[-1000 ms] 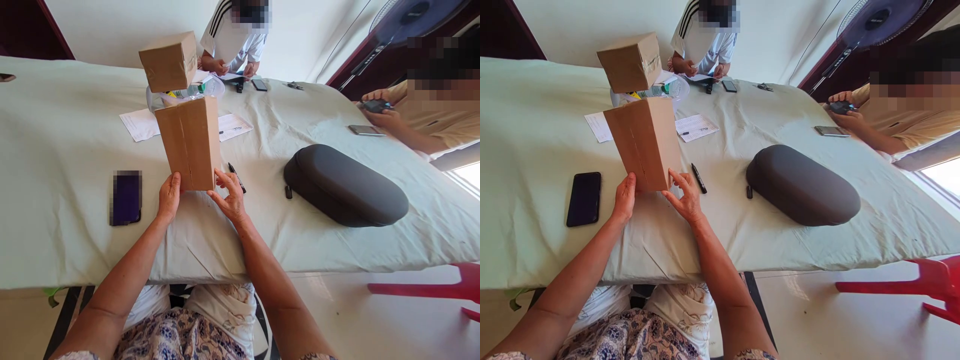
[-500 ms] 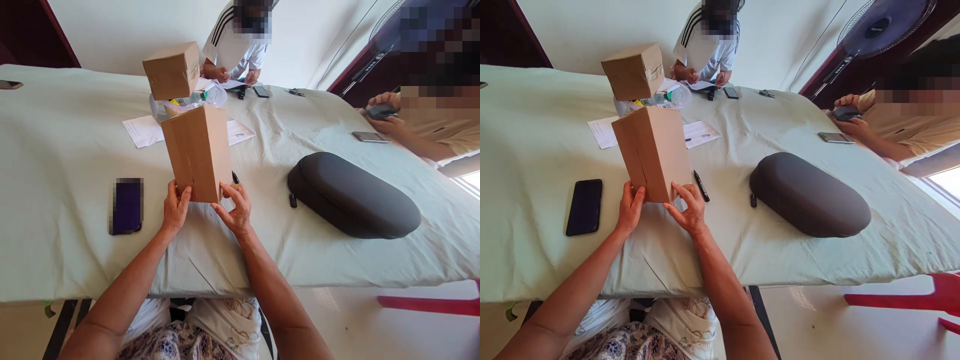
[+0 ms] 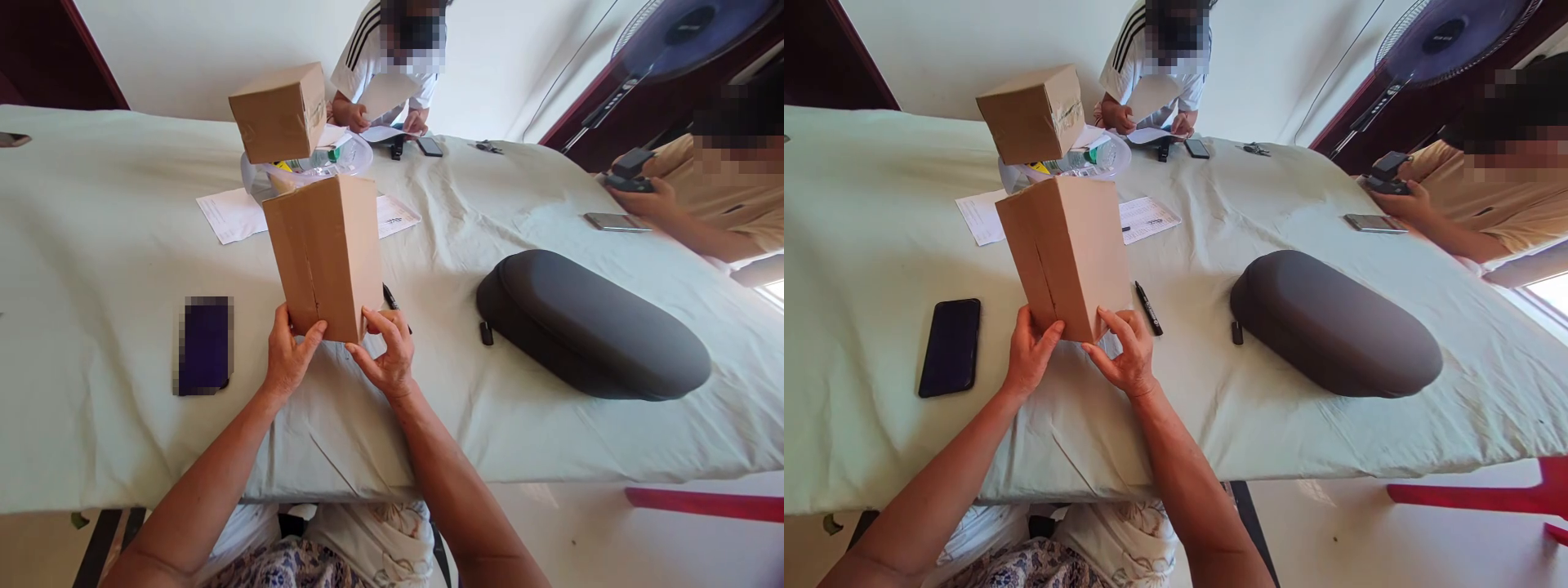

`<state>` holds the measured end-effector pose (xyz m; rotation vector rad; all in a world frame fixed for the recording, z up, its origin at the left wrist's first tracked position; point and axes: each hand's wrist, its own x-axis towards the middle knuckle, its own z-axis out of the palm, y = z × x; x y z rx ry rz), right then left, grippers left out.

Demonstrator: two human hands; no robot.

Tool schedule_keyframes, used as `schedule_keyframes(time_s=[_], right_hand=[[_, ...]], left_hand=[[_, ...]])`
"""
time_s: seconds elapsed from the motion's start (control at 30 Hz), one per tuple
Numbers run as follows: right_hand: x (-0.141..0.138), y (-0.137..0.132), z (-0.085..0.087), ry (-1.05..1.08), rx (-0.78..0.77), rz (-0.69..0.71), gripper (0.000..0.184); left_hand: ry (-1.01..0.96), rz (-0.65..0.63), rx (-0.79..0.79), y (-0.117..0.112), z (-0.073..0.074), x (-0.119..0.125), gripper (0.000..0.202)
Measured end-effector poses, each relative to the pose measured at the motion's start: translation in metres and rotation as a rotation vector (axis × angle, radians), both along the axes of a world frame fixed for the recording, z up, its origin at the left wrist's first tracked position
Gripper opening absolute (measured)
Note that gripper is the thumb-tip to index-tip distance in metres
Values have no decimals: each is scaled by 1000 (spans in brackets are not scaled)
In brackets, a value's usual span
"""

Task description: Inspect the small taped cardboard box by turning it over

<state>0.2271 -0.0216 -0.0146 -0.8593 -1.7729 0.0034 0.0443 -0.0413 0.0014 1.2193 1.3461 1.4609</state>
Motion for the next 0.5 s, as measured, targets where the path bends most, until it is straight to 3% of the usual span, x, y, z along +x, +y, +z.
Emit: schedule_keyframes(time_s=[0.27, 0.5], right_hand=[[-9, -4, 1, -34, 58, -35, 68], [-11, -3, -6, -83, -34, 9, 58]], left_hand=[[-60, -59, 63, -3, -2, 3, 112], [12, -42, 4, -4, 7, 3, 126]])
